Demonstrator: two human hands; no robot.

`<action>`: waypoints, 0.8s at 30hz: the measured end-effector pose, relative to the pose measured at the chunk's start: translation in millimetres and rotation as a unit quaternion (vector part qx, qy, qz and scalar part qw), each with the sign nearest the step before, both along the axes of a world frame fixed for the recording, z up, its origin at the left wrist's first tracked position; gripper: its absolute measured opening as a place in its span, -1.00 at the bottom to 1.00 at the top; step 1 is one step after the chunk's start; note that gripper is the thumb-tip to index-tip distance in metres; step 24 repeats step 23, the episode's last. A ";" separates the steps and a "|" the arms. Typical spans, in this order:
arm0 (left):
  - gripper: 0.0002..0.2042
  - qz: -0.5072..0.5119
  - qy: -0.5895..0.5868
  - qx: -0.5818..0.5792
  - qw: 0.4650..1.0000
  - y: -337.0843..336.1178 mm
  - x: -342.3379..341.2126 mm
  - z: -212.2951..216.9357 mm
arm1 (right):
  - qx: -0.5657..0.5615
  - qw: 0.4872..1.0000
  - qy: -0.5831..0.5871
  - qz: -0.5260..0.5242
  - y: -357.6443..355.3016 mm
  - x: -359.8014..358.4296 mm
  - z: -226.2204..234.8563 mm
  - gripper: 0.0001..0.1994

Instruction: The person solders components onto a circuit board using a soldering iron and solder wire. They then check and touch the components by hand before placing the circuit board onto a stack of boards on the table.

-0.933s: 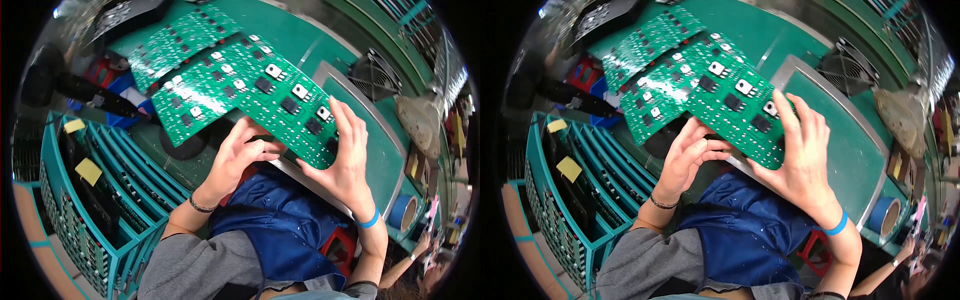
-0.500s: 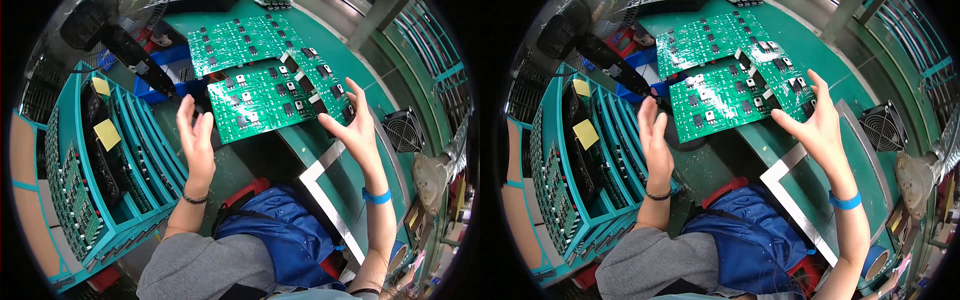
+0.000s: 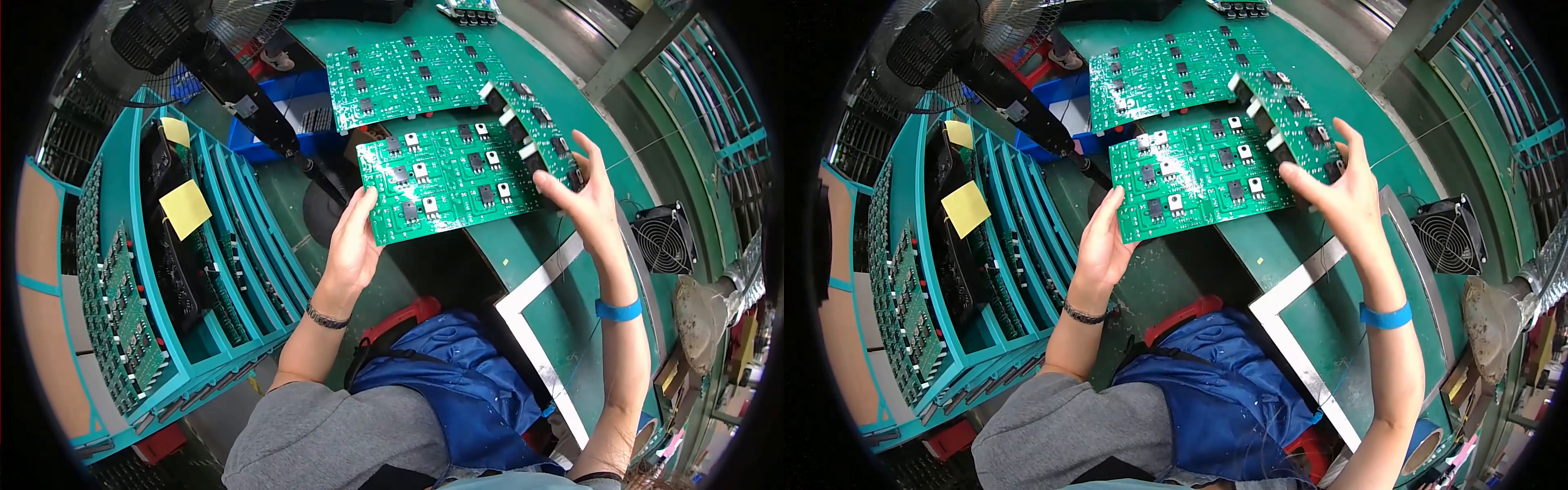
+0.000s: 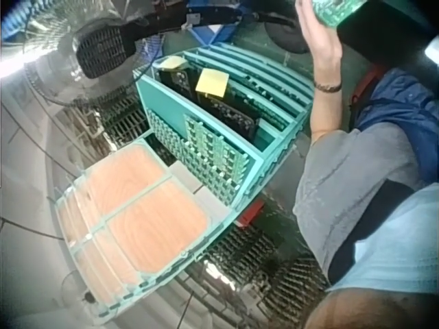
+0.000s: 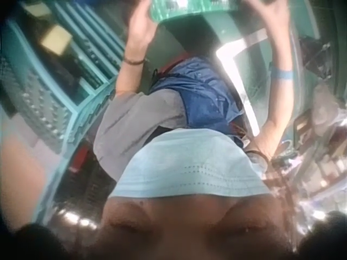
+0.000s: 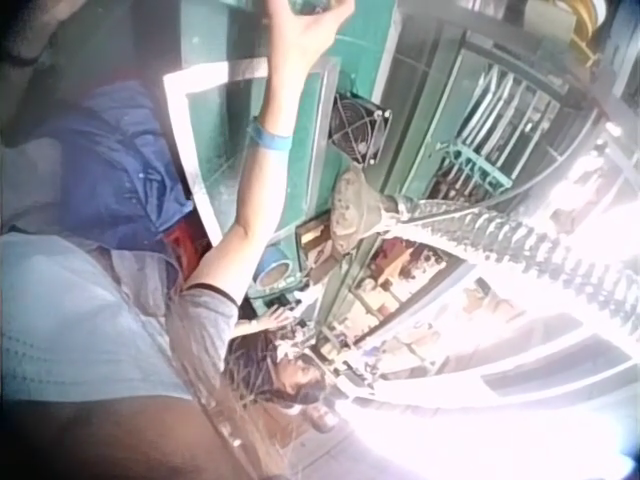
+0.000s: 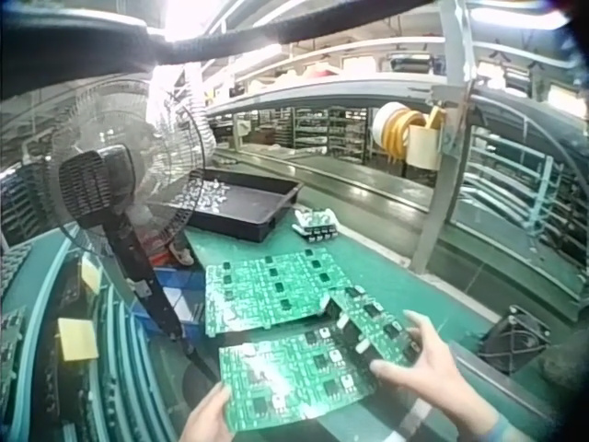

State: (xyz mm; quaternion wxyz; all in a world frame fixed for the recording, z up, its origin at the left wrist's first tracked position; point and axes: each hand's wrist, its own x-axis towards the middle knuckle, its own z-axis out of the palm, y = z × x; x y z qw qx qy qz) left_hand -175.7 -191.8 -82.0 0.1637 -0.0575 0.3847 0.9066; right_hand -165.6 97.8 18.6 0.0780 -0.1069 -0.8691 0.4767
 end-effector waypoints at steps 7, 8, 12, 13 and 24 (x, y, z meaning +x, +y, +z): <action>-0.61 0.032 0.019 -0.036 0.999 10.1 7.0 2.9 | 0.071 0.997 0.022 -0.003 -9.9 -92.1 -7.1 0.07; -0.60 0.029 0.026 -0.042 0.998 14.0 6.3 4.5 | 0.135 0.985 0.102 -0.019 -12.2 -111.3 -14.4 0.07; -0.62 0.022 0.038 -0.033 0.998 11.7 6.1 -10.0 | 0.211 0.970 0.104 -0.058 -53.4 -161.9 -27.3 0.07; -0.62 0.016 0.049 -0.032 0.998 10.1 5.3 -13.3 | 0.232 0.966 0.090 -0.074 -69.0 -167.8 -29.5 0.08; -0.57 0.028 0.035 -0.068 0.997 8.6 2.7 -16.7 | 0.243 0.969 0.028 -0.043 -76.9 -186.2 -33.8 0.11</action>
